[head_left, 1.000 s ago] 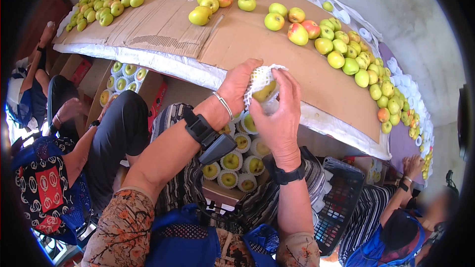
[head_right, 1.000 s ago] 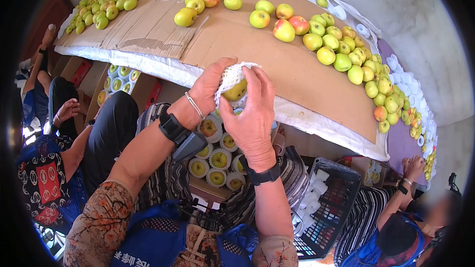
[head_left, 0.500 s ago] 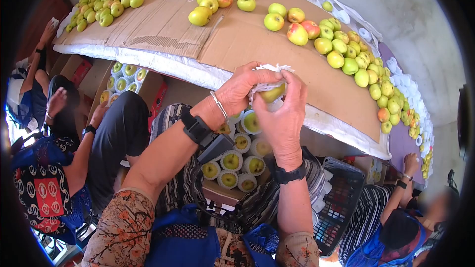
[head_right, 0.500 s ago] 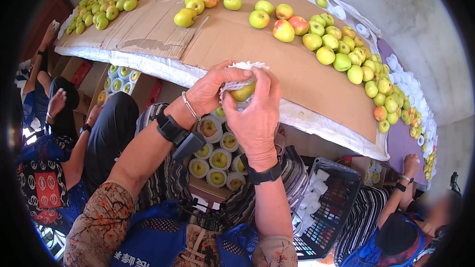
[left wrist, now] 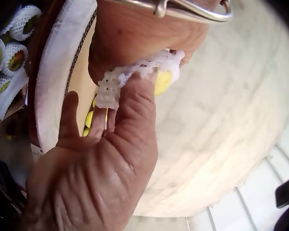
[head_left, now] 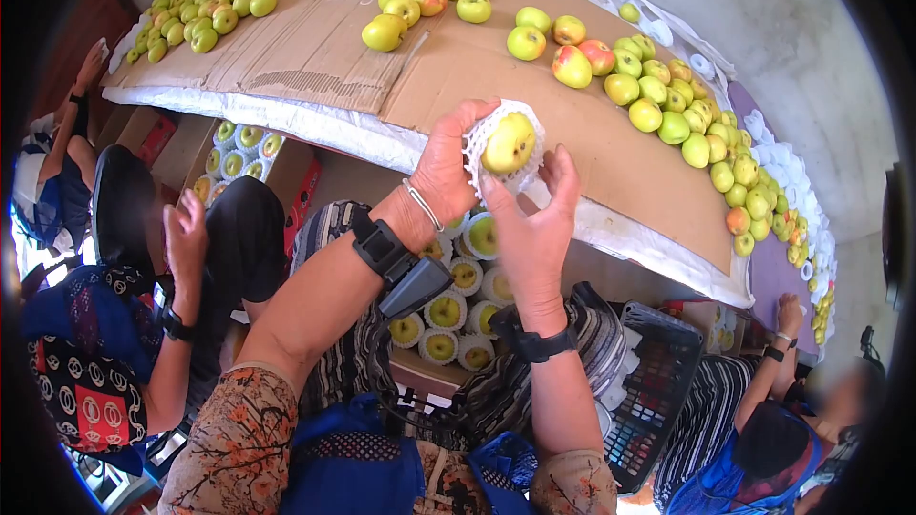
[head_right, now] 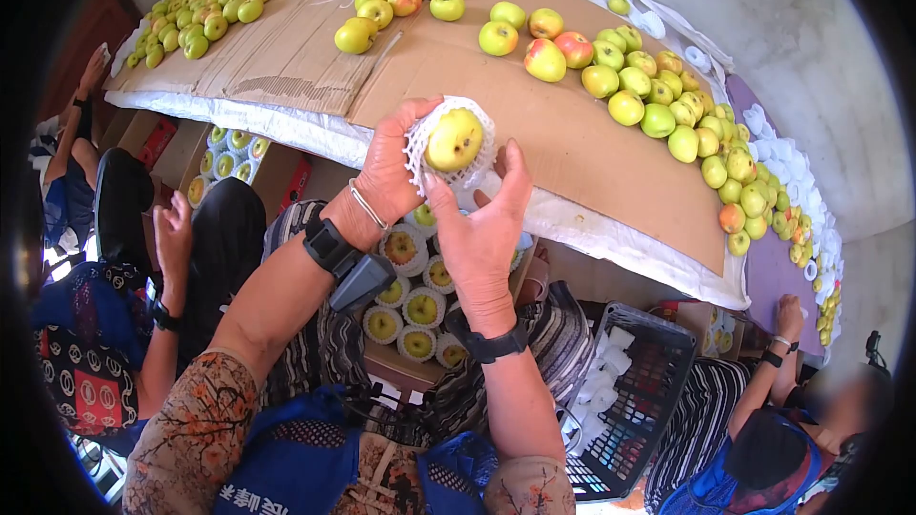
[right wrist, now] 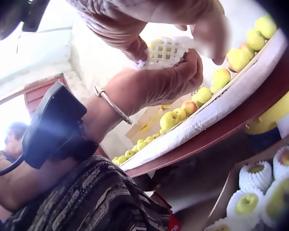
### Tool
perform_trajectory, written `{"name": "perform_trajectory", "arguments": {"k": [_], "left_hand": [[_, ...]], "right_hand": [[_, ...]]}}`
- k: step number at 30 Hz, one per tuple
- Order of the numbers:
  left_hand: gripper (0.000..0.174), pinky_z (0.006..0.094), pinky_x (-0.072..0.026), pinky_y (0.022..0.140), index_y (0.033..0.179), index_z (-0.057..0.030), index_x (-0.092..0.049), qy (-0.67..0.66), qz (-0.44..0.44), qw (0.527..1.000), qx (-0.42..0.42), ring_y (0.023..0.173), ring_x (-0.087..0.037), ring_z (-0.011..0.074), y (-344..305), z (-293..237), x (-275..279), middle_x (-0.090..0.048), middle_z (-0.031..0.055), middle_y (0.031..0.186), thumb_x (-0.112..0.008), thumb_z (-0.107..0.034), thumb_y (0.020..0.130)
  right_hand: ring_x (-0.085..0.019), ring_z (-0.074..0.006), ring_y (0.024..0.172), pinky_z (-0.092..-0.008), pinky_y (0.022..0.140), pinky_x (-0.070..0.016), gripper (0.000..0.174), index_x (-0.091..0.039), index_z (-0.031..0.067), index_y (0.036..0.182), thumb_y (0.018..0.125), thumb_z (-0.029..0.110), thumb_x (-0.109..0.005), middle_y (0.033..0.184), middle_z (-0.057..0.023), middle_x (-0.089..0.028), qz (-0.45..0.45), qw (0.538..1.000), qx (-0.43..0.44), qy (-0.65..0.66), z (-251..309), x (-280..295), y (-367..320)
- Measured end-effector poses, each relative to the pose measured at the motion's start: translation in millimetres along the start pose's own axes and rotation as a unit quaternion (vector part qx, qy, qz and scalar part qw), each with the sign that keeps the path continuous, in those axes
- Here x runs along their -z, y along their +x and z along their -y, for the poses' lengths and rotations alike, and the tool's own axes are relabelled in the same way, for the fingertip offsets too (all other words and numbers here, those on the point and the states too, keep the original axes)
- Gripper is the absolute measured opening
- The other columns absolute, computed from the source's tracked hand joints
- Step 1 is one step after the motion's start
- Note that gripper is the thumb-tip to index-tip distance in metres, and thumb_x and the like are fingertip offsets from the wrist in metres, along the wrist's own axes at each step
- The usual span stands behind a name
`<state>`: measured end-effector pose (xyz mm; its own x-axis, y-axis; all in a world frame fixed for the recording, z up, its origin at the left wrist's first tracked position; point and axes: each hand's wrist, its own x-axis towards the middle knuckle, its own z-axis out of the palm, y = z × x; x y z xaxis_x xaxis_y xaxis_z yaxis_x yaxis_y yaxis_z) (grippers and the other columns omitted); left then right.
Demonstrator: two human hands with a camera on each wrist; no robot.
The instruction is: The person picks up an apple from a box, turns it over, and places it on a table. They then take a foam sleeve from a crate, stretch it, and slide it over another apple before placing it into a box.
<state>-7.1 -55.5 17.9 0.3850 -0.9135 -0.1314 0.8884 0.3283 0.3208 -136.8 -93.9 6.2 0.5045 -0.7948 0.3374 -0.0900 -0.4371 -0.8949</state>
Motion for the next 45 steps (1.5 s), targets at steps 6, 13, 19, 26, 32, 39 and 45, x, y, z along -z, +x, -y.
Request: {"name": "perform_trajectory", "arguments": {"k": [6,13,19,26,32,39,45], "left_hand": [[0.019,0.0384,-0.054,0.085,0.102,-0.0068,-0.063,0.017,0.038,0.999,-0.018,0.089,-0.066,0.0221,1,3,7,-0.069,0.0073,0.096,-0.059,-0.022,0.091],[0.029,0.0419,-0.0525,0.089,0.105,-0.0058,-0.062,-0.023,0.023,0.997,-0.065,0.094,-0.065,0.0241,2,2,0,-0.068,0.0086,0.1,-0.051,-0.03,0.093],[0.031,0.0425,-0.0507,0.093,0.106,-0.0065,-0.063,-0.051,0.09,0.994,-0.024,0.098,-0.065,0.0249,4,2,12,-0.069,0.0092,0.103,-0.048,-0.031,0.094],[0.031,0.0423,-0.0503,0.094,0.106,-0.0065,-0.064,-0.068,0.113,0.991,0.007,0.099,-0.065,0.0248,2,4,8,-0.069,0.0091,0.104,-0.048,-0.031,0.094],[0.028,0.0412,-0.0517,0.09,0.104,-0.0071,-0.064,-0.061,0.079,0.995,-0.004,0.094,-0.065,0.0237,-2,0,2,-0.069,0.0075,0.1,-0.052,-0.03,0.092],[0.022,0.039,-0.0529,0.086,0.101,-0.0059,-0.063,0.003,0.043,0.998,-0.048,0.09,-0.066,0.0218,1,6,8,-0.069,0.0071,0.097,-0.054,-0.023,0.091],[0.025,0.0385,-0.0528,0.087,0.102,-0.0055,-0.063,-0.004,0.066,0.997,-0.045,0.091,-0.066,0.0217,2,7,11,-0.069,0.0071,0.098,-0.053,-0.026,0.092]], "right_hand": [[-0.056,-0.0187,0.109,-0.0328,0.085,-0.0514,0.067,-0.043,-0.0035,0.134,0.086,0.031,-0.074,0.122,-0.0111,-0.054,0.119,0.913,-0.248,0.303,12,15,11],[-0.057,-0.0118,0.1,-0.0236,0.072,-0.0487,0.058,-0.047,0.0,0.131,0.086,0.024,-0.074,0.118,-0.0056,-0.056,0.105,0.885,-0.287,0.352,0,19,10],[-0.056,-0.0103,0.098,-0.0253,0.077,-0.0469,0.052,-0.049,0.0,0.129,0.086,0.017,-0.072,0.115,-0.0038,-0.057,0.114,0.921,-0.224,0.299,3,16,10],[-0.057,-0.0118,0.096,-0.0246,0.079,-0.0477,0.053,-0.049,-0.004,0.128,0.084,0.014,-0.073,0.114,-0.0077,-0.059,0.104,0.912,-0.211,0.337,7,26,19],[-0.058,-0.0152,0.102,-0.028,0.087,-0.0488,0.049,-0.052,-0.0058,0.125,0.082,0.007,-0.072,0.114,-0.011,-0.061,0.13,0.926,-0.201,0.292,-3,24,19],[-0.06,-0.0126,0.094,-0.0265,0.078,-0.0496,0.041,-0.056,-0.004,0.118,0.082,0.006,-0.072,0.11,-0.0088,-0.064,0.126,0.944,-0.202,0.227,1,23,17],[-0.058,-0.0098,0.084,-0.0229,0.066,-0.0468,0.028,-0.058,0.0017,0.107,0.082,0.003,-0.071,0.099,-0.0037,-0.062,0.115,0.863,-0.321,0.374,0,28,16]]}}
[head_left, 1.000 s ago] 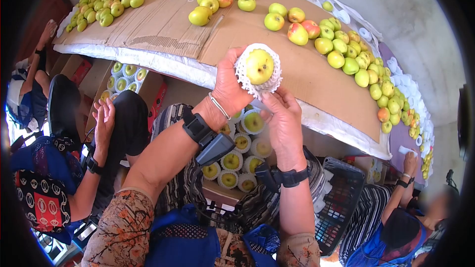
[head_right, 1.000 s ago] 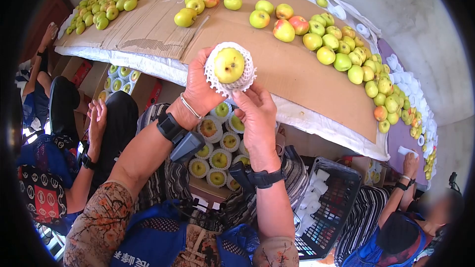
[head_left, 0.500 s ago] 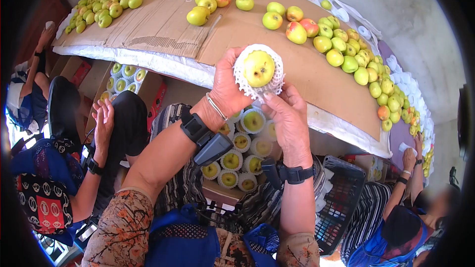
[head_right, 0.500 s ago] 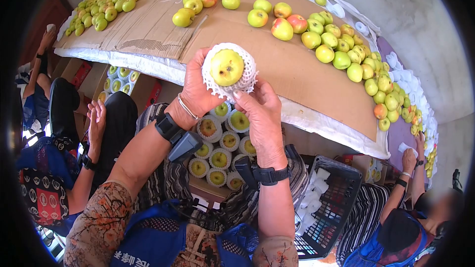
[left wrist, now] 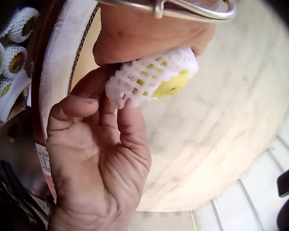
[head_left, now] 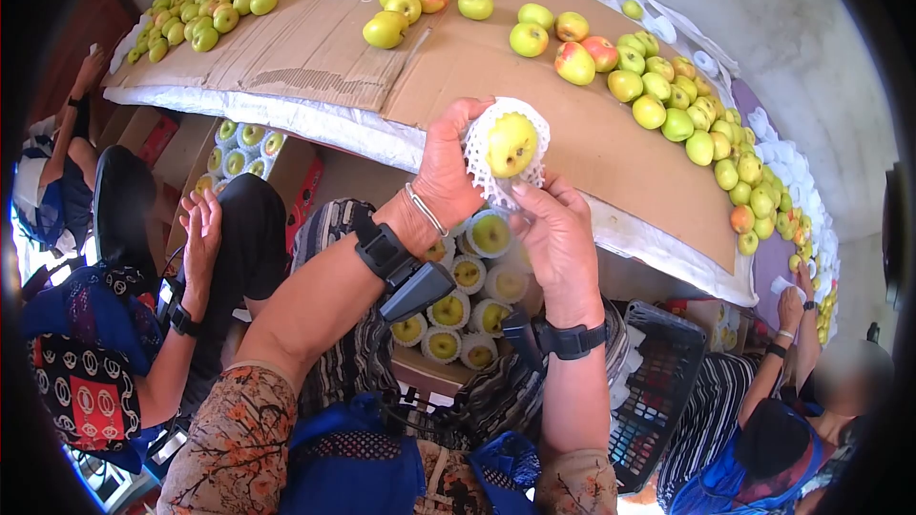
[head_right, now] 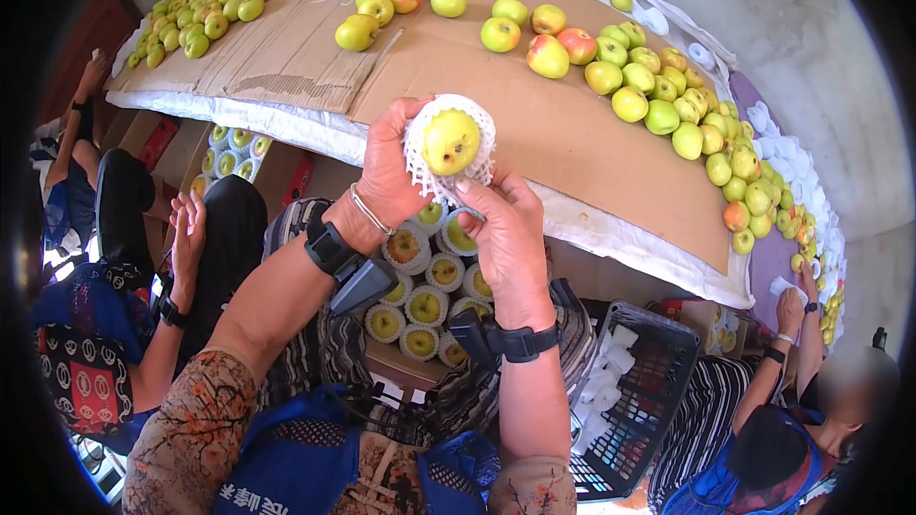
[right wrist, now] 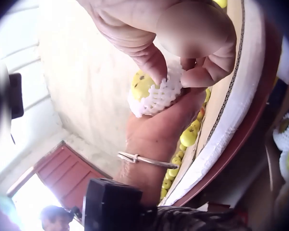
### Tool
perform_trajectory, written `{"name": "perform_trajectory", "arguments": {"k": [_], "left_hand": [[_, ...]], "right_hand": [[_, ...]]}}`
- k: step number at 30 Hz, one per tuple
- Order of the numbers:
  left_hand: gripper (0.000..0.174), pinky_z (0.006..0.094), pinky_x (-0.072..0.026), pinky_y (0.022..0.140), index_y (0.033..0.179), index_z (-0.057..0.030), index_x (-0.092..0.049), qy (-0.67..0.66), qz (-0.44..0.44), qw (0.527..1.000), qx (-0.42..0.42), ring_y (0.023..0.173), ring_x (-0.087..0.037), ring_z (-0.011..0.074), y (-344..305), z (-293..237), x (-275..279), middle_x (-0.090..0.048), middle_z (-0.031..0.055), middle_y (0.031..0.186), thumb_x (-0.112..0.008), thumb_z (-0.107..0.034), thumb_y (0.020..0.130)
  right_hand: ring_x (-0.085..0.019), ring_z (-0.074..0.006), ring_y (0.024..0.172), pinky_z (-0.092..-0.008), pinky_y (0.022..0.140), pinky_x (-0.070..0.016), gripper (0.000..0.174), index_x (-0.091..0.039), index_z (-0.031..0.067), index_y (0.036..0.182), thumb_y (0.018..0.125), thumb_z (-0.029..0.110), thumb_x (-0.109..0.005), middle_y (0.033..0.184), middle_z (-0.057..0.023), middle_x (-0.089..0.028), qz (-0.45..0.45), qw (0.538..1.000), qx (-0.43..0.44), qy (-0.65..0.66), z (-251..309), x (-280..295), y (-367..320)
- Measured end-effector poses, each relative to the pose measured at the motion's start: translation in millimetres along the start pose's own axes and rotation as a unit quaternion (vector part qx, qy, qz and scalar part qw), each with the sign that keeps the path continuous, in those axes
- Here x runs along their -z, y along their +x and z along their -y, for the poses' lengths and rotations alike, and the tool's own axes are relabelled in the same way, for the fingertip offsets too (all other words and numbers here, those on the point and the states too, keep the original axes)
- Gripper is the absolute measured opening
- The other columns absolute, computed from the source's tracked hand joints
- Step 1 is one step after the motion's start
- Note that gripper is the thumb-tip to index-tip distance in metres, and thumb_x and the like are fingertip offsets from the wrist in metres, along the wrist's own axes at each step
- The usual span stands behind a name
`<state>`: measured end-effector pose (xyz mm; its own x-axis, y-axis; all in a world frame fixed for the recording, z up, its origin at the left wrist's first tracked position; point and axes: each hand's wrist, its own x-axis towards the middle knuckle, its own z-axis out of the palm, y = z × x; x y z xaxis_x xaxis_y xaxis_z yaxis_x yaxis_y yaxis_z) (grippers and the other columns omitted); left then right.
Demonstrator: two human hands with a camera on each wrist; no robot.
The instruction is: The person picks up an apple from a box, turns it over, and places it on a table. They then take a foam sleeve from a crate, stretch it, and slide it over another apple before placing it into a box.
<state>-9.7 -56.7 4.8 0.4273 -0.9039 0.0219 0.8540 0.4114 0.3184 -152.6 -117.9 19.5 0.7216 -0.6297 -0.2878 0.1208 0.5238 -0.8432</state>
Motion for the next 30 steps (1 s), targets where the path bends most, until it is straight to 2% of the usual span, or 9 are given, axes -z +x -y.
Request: {"name": "perform_trajectory", "arguments": {"k": [3,7,9,12,16,19,22,25,30], "left_hand": [[0.022,0.0383,-0.053,0.084,0.1,-0.0092,-0.061,-0.003,-0.042,0.999,-0.012,0.089,-0.065,0.0212,-1,3,-8,-0.067,0.0052,0.094,-0.055,-0.028,0.09],[0.025,0.0378,-0.0516,0.087,0.103,-0.0095,-0.061,0.021,-0.036,0.999,0.01,0.093,-0.064,0.0207,0,5,-11,-0.067,0.0049,0.098,-0.053,-0.03,0.091],[0.027,0.0379,-0.0507,0.088,0.106,-0.0098,-0.061,0.059,-0.041,0.997,0.0,0.095,-0.064,0.02,-1,5,-13,-0.067,0.0043,0.101,-0.052,-0.031,0.092],[0.035,0.0405,-0.0503,0.092,0.112,-0.0049,-0.061,0.106,-0.052,0.993,-0.006,0.102,-0.064,0.0223,1,4,-7,-0.067,0.0082,0.11,-0.046,-0.033,0.096],[0.039,0.0407,-0.0491,0.094,0.118,-0.0057,-0.059,0.078,-0.07,0.993,0.051,0.108,-0.062,0.0223,-3,2,-9,-0.065,0.0085,0.116,-0.042,-0.034,0.098],[0.039,0.0415,-0.0489,0.095,0.12,-0.0059,-0.057,0.056,-0.065,0.995,0.046,0.109,-0.062,0.0229,-2,3,-9,-0.065,0.0087,0.118,-0.04,-0.034,0.099],[0.039,0.0416,-0.0493,0.096,0.121,-0.0057,-0.057,0.055,-0.05,0.997,0.022,0.109,-0.062,0.0235,2,5,-4,-0.064,0.009,0.118,-0.039,-0.033,0.1],[0.038,0.0407,-0.0502,0.096,0.121,-0.0057,-0.057,0.079,-0.043,0.996,-0.009,0.108,-0.063,0.0235,2,5,-2,-0.065,0.009,0.118,-0.039,-0.033,0.1],[0.037,0.0383,-0.0526,0.093,0.119,-0.0059,-0.057,0.09,-0.063,0.994,-0.014,0.104,-0.065,0.0217,2,8,-6,-0.066,0.0079,0.114,-0.038,-0.032,0.101]], "right_hand": [[-0.06,-0.012,0.086,-0.0241,0.068,-0.0478,0.029,-0.058,0.0036,0.11,0.083,-0.002,-0.067,0.101,-0.0033,-0.064,0.035,0.997,-0.002,0.069,-5,6,4],[-0.061,-0.0133,0.091,-0.0254,0.069,-0.0488,0.034,-0.056,0.0049,0.114,0.083,-0.007,-0.064,0.104,-0.0037,-0.064,0.057,0.993,0.05,0.094,-7,7,5],[-0.059,-0.011,0.086,-0.0232,0.069,-0.0472,0.031,-0.057,0.0056,0.11,0.083,-0.006,-0.066,0.1,-0.0023,-0.063,0.048,0.991,0.064,0.104,-2,3,2],[-0.058,-0.0101,0.083,-0.0222,0.068,-0.0466,0.03,-0.057,0.0057,0.109,0.083,-0.006,-0.066,0.098,-0.0016,-0.063,0.041,0.988,0.079,0.129,4,4,0],[-0.058,-0.0092,0.083,-0.0225,0.067,-0.0464,0.033,-0.055,0.0044,0.112,0.083,-0.003,-0.069,0.099,-0.0023,-0.063,0.03,0.986,0.106,0.124,7,5,1],[-0.058,-0.0096,0.086,-0.0244,0.07,-0.0488,0.042,-0.053,0.002,0.118,0.081,0.001,-0.073,0.101,-0.0037,-0.062,-0.006,0.987,0.162,-0.014,1,5,4],[-0.058,-0.0116,0.09,-0.0266,0.076,-0.0509,0.054,-0.049,-0.0004,0.126,0.079,0.004,-0.076,0.104,-0.0059,-0.062,-0.003,0.972,0.219,-0.084,-1,-6,2],[-0.058,-0.0153,0.098,-0.0289,0.083,-0.0513,0.066,-0.044,-0.0028,0.132,0.076,0.004,-0.078,0.11,-0.0089,-0.061,-0.003,0.966,0.225,-0.131,-2,-5,1],[-0.054,-0.0255,0.116,-0.0374,0.091,-0.0491,0.086,-0.036,-0.001,0.14,0.069,0.009,-0.083,0.127,-0.0163,-0.052,-0.095,0.878,0.286,-0.373,1,-3,0]]}}
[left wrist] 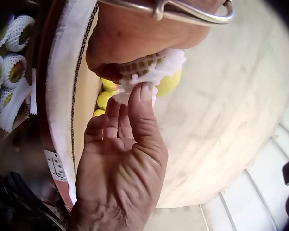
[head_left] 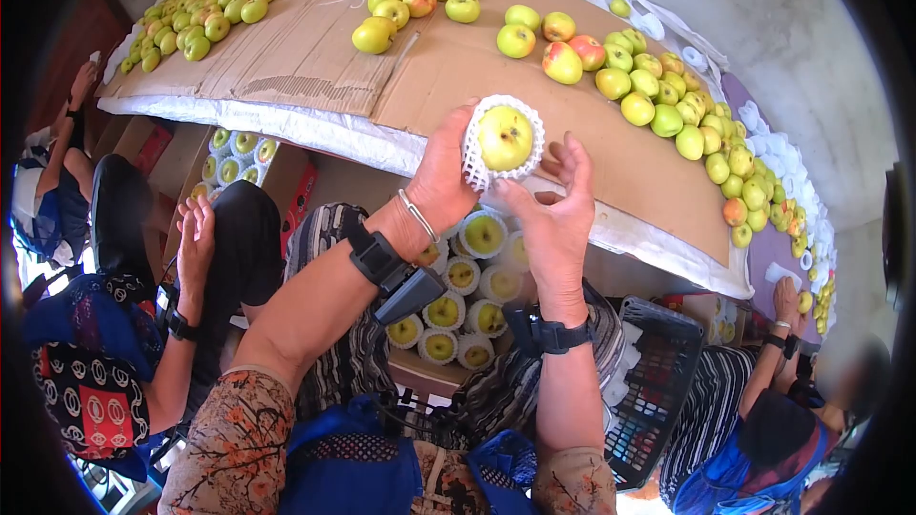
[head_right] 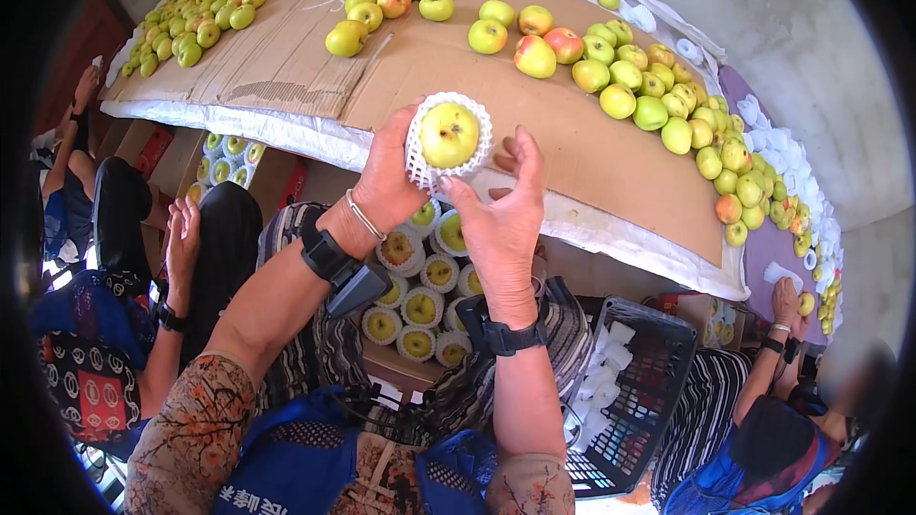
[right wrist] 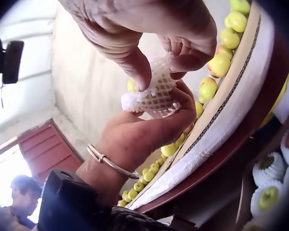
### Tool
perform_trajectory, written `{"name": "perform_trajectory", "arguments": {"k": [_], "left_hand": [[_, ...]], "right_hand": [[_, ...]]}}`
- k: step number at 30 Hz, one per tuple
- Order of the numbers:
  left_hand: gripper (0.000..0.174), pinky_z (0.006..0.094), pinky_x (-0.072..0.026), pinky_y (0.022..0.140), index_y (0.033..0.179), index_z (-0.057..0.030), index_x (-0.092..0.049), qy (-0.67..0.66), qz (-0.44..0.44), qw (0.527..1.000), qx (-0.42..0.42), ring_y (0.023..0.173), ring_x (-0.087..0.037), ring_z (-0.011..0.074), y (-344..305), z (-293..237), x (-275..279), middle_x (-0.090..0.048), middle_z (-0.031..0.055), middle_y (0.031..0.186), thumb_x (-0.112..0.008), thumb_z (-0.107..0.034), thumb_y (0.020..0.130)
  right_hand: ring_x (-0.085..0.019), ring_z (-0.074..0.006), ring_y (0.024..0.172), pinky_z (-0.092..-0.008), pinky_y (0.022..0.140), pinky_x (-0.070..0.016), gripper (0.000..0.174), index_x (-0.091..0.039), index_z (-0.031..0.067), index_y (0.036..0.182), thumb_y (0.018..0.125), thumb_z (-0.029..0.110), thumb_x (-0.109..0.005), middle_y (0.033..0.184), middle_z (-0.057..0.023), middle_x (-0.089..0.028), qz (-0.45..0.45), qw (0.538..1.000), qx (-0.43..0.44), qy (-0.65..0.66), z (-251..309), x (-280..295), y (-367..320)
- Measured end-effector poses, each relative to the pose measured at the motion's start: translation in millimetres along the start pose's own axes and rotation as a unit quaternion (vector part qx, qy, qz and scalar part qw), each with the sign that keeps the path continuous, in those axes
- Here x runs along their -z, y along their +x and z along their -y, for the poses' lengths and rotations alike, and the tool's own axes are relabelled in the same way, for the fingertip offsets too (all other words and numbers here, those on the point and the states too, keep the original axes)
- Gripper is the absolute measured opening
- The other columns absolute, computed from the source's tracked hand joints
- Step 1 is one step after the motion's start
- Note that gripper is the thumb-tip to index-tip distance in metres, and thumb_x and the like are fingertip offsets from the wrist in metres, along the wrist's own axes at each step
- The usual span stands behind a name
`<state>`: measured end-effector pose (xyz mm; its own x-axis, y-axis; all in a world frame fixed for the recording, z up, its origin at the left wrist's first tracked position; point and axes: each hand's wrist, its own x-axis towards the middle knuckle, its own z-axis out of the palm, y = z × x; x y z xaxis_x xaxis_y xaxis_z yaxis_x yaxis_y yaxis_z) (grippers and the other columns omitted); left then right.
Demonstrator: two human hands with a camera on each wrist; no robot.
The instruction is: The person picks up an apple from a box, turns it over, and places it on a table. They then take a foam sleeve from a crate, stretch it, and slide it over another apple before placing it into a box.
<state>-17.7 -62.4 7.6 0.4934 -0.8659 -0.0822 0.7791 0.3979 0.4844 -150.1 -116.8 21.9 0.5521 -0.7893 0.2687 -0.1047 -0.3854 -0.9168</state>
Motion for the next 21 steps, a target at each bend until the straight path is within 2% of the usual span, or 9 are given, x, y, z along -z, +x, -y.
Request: {"name": "perform_trajectory", "arguments": {"k": [1,4,6,9,13,18,21], "left_hand": [[0.036,0.038,-0.0529,0.092,0.119,-0.0061,-0.057,-0.004,0.0,1.0,0.003,0.103,-0.065,0.0213,0,0,0,-0.066,0.0077,0.113,-0.038,-0.032,0.101],[0.035,0.0369,-0.0536,0.09,0.117,-0.0064,-0.057,-0.005,0.008,1.0,0.013,0.101,-0.066,0.0205,2,0,3,-0.067,0.0076,0.112,-0.039,-0.032,0.102],[0.035,0.0362,-0.0539,0.09,0.116,-0.0063,-0.057,0.007,0.022,1.0,0.02,0.099,-0.066,0.0206,1,0,3,-0.067,0.0078,0.111,-0.038,-0.032,0.102],[0.038,0.0355,-0.0539,0.09,0.115,-0.0059,-0.058,0.027,0.032,0.996,0.082,0.098,-0.066,0.0209,-4,1,-1,-0.067,0.0083,0.109,-0.038,-0.036,0.103],[0.048,0.036,-0.053,0.092,0.117,-0.004,-0.057,0.081,0.005,0.991,0.104,0.101,-0.066,0.0218,-11,1,-11,-0.067,0.0103,0.111,-0.036,-0.045,0.103],[0.065,0.0372,-0.0513,0.095,0.127,0.0,-0.054,0.11,0.038,0.988,0.104,0.106,-0.064,0.0222,-14,0,-10,-0.065,0.0127,0.117,-0.035,-0.056,0.1],[0.068,0.0363,-0.0514,0.093,0.13,0.0004,-0.052,0.069,0.079,0.988,0.111,0.105,-0.065,0.022,-14,-5,-15,-0.063,0.0124,0.12,-0.035,-0.058,0.1]], "right_hand": [[-0.052,-0.0277,0.119,-0.0393,0.093,-0.0483,0.089,-0.035,-0.0002,0.141,0.068,0.01,-0.083,0.13,-0.0175,-0.05,-0.008,0.998,0.014,-0.056,2,1,0],[-0.05,-0.0312,0.124,-0.0423,0.097,-0.0463,0.093,-0.033,0.0026,0.144,0.066,0.01,-0.084,0.134,-0.0191,-0.047,0.006,0.994,0.079,-0.08,3,3,2],[-0.05,-0.0315,0.124,-0.0417,0.099,-0.0452,0.095,-0.032,0.0029,0.145,0.065,0.01,-0.084,0.134,-0.0194,-0.047,0.032,0.994,0.086,-0.06,5,4,3],[-0.05,-0.0322,0.124,-0.0407,0.102,-0.0434,0.098,-0.03,0.0027,0.146,0.064,0.009,-0.084,0.135,-0.0198,-0.048,0.077,0.991,0.094,-0.053,4,7,4],[-0.052,-0.0329,0.122,-0.0394,0.104,-0.0421,0.099,-0.029,0.0021,0.147,0.064,0.008,-0.084,0.134,-0.0205,-0.048,0.102,0.988,0.105,-0.037,3,11,6],[-0.055,-0.0285,0.118,-0.0375,0.102,-0.0444,0.098,-0.029,0.0022,0.147,0.065,0.006,-0.081,0.128,-0.0187,-0.051,0.079,0.993,0.08,-0.035,9,15,4],[-0.055,-0.0256,0.115,-0.0364,0.1,-0.0457,0.097,-0.028,0.0023,0.147,0.066,0.006,-0.08,0.125,-0.0174,-0.052,0.042,0.996,0.078,-0.008,8,17,6]]}}
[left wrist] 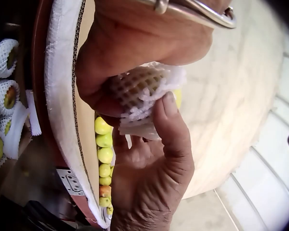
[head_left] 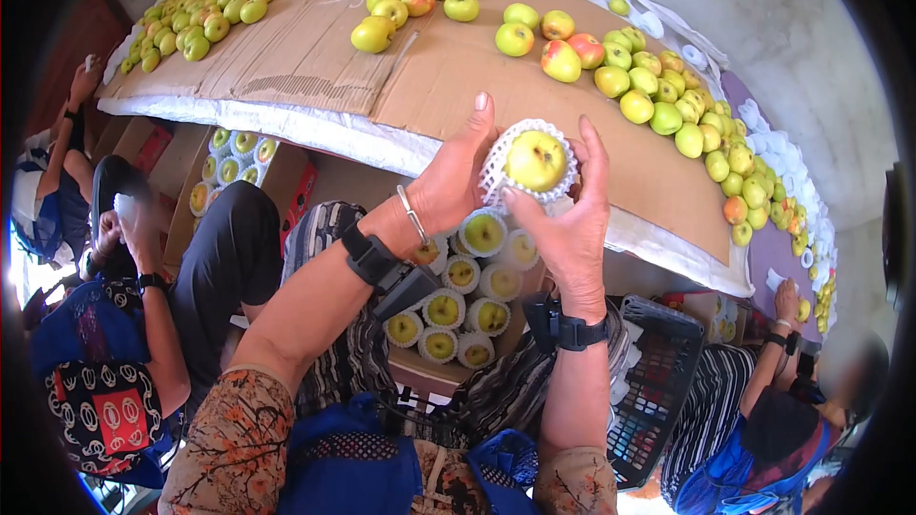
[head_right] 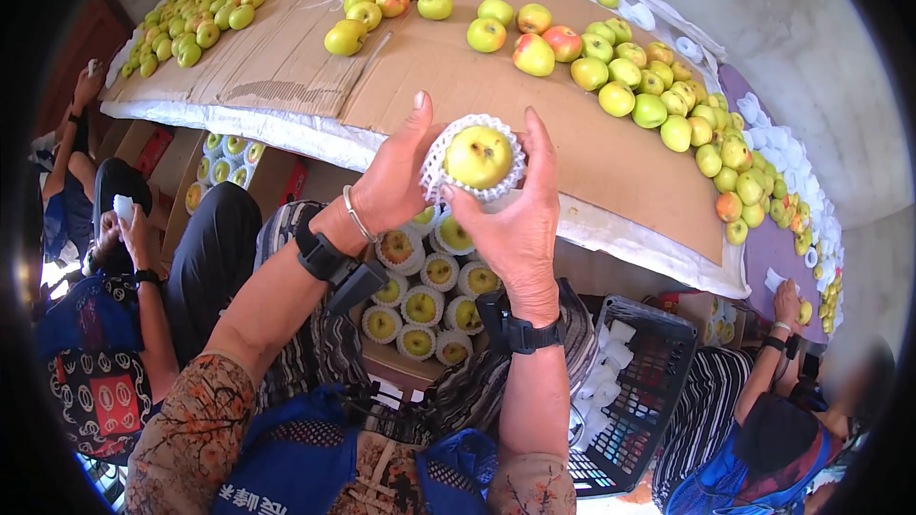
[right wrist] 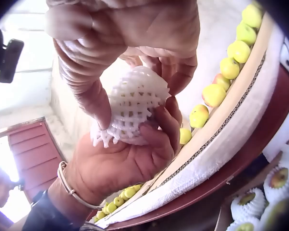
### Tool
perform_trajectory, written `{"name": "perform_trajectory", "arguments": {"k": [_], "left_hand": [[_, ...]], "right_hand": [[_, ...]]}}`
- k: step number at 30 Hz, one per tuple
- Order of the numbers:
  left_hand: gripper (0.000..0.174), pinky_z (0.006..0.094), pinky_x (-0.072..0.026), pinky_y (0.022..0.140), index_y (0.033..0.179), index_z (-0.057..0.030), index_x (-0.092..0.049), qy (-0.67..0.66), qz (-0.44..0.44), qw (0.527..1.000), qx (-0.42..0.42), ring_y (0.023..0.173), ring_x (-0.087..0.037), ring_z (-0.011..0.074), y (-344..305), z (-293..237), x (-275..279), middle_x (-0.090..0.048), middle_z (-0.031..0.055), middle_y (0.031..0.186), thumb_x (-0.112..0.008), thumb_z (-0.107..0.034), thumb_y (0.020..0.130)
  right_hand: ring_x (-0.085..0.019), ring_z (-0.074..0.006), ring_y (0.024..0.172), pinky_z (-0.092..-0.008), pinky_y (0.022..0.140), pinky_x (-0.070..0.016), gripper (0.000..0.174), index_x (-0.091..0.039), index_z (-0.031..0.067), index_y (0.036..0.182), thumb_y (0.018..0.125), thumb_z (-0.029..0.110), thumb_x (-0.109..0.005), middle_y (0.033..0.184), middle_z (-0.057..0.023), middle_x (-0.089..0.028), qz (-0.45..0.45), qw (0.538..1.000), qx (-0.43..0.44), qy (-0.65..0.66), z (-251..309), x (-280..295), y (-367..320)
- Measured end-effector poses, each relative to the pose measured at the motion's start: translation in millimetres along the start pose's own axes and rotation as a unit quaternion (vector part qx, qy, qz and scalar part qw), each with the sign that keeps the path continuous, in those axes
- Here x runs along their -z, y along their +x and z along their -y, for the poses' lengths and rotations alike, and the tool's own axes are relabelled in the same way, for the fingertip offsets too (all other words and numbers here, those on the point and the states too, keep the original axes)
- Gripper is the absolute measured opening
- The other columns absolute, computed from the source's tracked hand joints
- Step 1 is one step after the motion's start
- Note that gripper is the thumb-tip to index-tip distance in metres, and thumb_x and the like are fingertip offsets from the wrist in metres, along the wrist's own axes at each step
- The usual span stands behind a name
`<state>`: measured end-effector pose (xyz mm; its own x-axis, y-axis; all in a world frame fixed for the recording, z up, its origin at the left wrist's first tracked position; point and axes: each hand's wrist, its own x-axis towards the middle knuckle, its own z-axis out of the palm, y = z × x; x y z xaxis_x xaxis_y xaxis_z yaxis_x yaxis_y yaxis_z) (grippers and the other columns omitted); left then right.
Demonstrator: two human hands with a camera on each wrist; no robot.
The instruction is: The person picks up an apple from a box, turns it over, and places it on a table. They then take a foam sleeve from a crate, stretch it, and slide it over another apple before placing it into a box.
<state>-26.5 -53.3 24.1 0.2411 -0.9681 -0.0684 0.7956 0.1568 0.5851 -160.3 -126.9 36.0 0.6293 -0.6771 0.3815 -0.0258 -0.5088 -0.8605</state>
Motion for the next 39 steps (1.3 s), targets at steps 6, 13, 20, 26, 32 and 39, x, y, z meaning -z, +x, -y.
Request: {"name": "perform_trajectory", "arguments": {"k": [6,13,20,26,32,39], "left_hand": [[0.061,0.0293,-0.0517,0.088,0.13,-0.002,-0.053,0.196,-0.036,0.979,-0.03,0.106,-0.062,0.0153,0,6,6,-0.064,0.0064,0.119,-0.035,-0.053,0.102],[0.062,0.0331,-0.0494,0.095,0.134,-0.0026,-0.05,0.203,-0.069,0.977,-0.016,0.114,-0.059,0.0184,2,7,7,-0.061,0.0077,0.124,-0.032,-0.053,0.103],[0.068,0.0345,-0.0506,0.096,0.13,0.002,-0.052,0.206,-0.032,0.975,-0.075,0.111,-0.062,0.022,4,15,2,-0.061,0.013,0.124,-0.028,-0.055,0.102],[0.072,0.037,-0.0456,0.102,0.13,0.004,-0.05,0.141,-0.082,0.984,-0.066,0.114,-0.059,0.0238,4,13,5,-0.06,0.013,0.123,-0.024,-0.057,0.102],[0.073,0.0357,-0.0433,0.101,0.135,0.0038,-0.045,0.304,-0.109,0.939,-0.115,0.119,-0.054,0.0228,4,12,9,-0.055,0.0144,0.132,-0.032,-0.059,0.1],[0.052,0.0315,-0.042,0.1,0.131,-0.0025,-0.05,0.315,-0.045,0.945,-0.079,0.114,-0.053,0.0158,-2,22,3,-0.056,0.0056,0.124,-0.043,-0.045,0.102]], "right_hand": [[-0.055,-0.0241,0.114,-0.0358,0.098,-0.0461,0.097,-0.025,0.0025,0.148,0.067,0.006,-0.079,0.124,-0.0171,-0.052,-0.024,0.996,-0.031,0.076,1,4,-1],[-0.054,-0.025,0.115,-0.0359,0.099,-0.0454,0.097,-0.025,0.0015,0.148,0.068,0.009,-0.08,0.125,-0.0173,-0.051,-0.048,0.996,-0.001,0.074,-4,4,-4],[-0.053,-0.0303,0.116,-0.0387,0.102,-0.0426,0.102,-0.027,-0.0029,0.145,0.062,0.018,-0.082,0.122,-0.0209,-0.052,-0.05,0.998,-0.001,0.038,-4,6,-2],[-0.052,-0.0407,0.113,-0.0455,0.097,-0.0456,0.096,-0.027,0.0007,0.145,0.064,0.017,-0.079,0.121,-0.0236,-0.05,-0.035,0.992,0.05,-0.11,1,-1,-6],[-0.051,-0.0408,0.111,-0.0462,0.093,-0.0464,0.098,-0.027,0.0004,0.145,0.065,0.017,-0.08,0.12,-0.0226,-0.05,-0.081,0.987,0.021,-0.134,2,2,-7],[-0.05,-0.0406,0.11,-0.0471,0.091,-0.0464,0.096,-0.028,0.0005,0.145,0.064,0.015,-0.078,0.117,-0.0223,-0.05,-0.084,0.975,0.065,-0.196,-1,-6,-9]]}}
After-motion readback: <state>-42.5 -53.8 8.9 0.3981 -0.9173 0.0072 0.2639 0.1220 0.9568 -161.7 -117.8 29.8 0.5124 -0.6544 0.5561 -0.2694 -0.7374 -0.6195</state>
